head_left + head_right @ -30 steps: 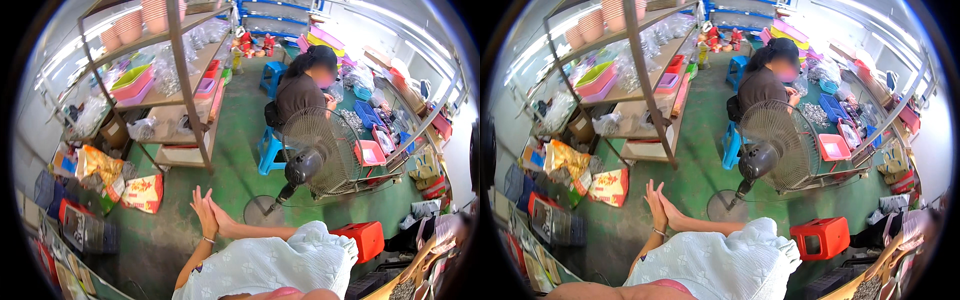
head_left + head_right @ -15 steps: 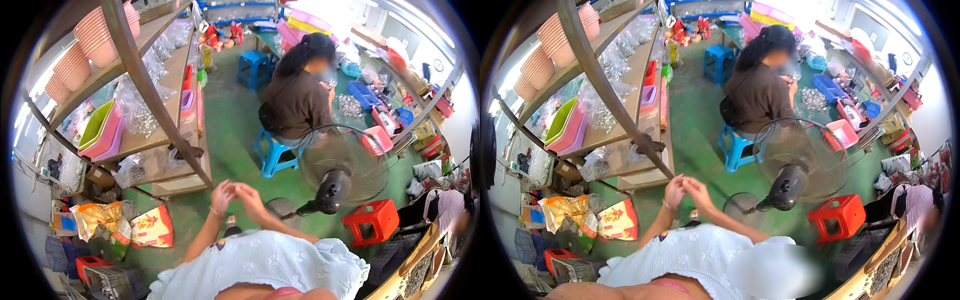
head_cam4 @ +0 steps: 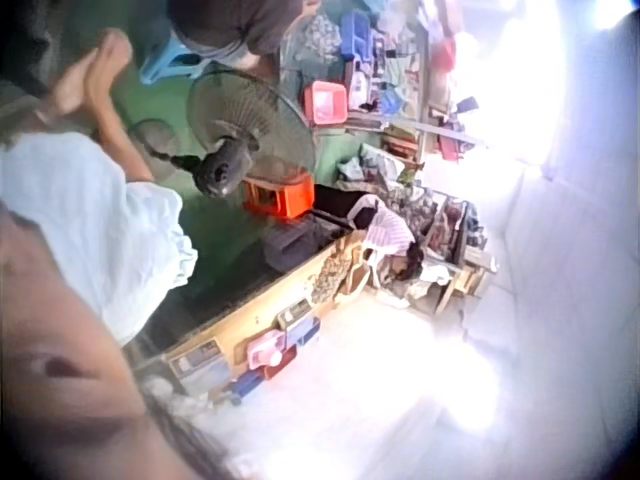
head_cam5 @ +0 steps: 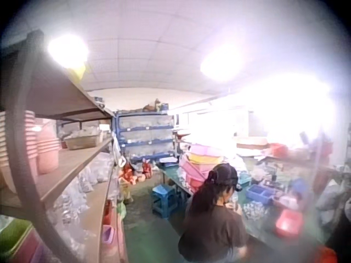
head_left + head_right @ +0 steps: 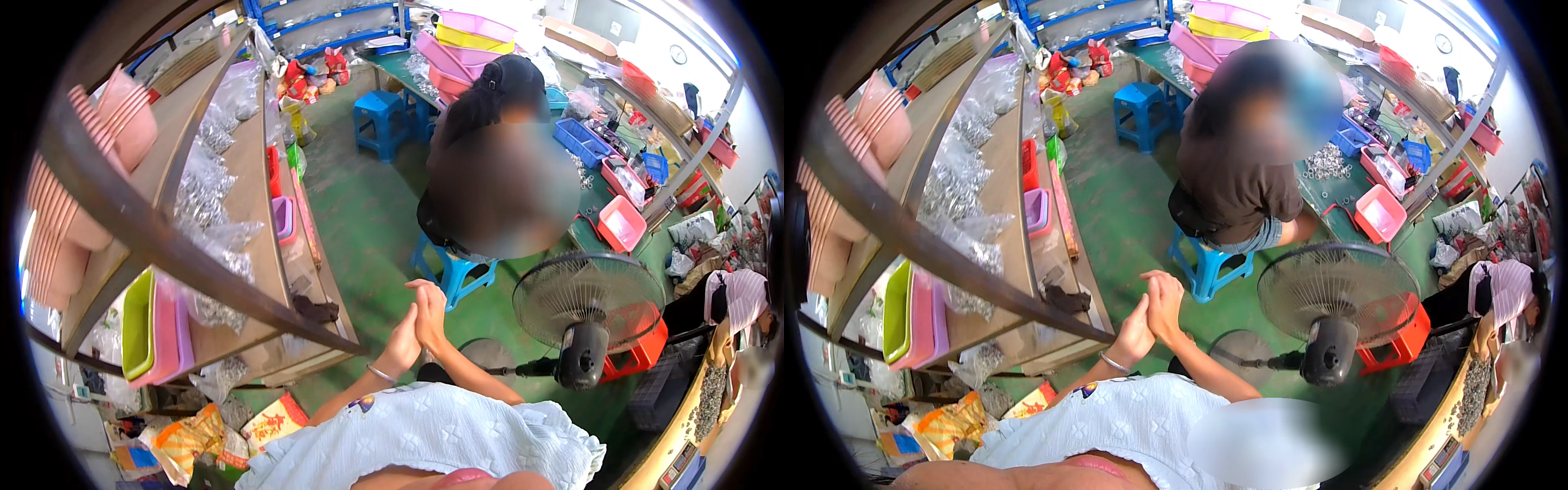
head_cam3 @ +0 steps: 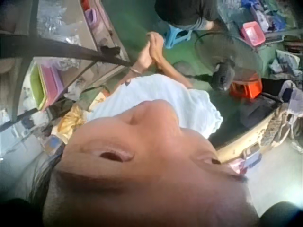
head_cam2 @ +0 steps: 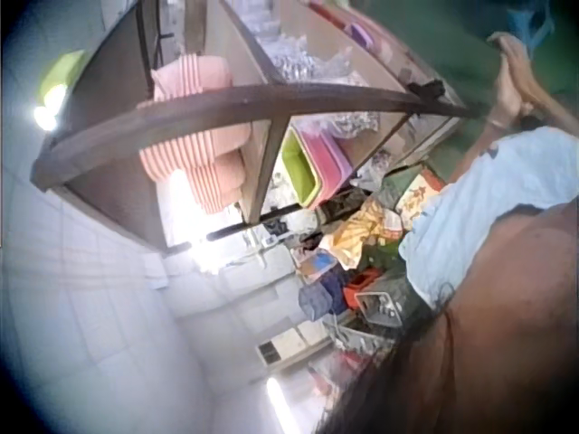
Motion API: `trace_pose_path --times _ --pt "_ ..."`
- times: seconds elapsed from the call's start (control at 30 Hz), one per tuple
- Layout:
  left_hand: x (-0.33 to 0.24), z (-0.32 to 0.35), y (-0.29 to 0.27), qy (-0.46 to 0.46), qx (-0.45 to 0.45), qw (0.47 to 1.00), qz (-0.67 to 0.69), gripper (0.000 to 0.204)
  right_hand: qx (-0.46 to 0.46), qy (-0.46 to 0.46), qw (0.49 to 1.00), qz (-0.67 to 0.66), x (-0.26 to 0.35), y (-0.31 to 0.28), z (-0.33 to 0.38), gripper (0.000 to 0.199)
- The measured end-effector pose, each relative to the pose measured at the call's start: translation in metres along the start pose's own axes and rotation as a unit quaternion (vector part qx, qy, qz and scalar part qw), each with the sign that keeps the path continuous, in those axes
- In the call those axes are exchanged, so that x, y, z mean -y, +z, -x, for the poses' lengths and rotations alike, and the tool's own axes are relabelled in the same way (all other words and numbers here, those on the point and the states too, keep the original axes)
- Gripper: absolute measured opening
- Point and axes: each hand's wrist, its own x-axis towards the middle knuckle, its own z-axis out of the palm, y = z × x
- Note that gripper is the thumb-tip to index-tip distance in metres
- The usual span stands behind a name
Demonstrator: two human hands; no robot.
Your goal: The person takes a clear plastic bag, spreads it open, and begins filling it by hand with metal rings from a large pile on a wooden table. The person picks up small clusters of the rings and drops them into the bag.
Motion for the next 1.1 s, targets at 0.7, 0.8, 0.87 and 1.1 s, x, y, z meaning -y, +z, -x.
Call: trace_pose_path --times 0.7,0.8,0.87,1.1 --pt "-0.170 -0.346 -0.202 0.208 -0.350 0.861 -0.305 0.042 0.249 0.299 0.822 -0.416 -0.062 0.078 -0.295 0.042" --pt "-0.202 -0.379 -0.213 0.160 -0.391 0.854 -0.304 0.045 0.261 0.292 0.834 -0.389 -0.074 0.090 -0.342 0.032" --pt "-0.228 -0.408 -0.250 0.176 -0.394 0.835 -0.342 0.044 0.257 0.291 0.837 -0.386 -0.088 0.119 -0.377 0.030" --pt "-0.336 -0.494 -0.294 0.106 -0.351 0.896 -0.252 0.028 0.169 0.291 0.837 -0.432 -0.120 0.236 -0.511 0.020"
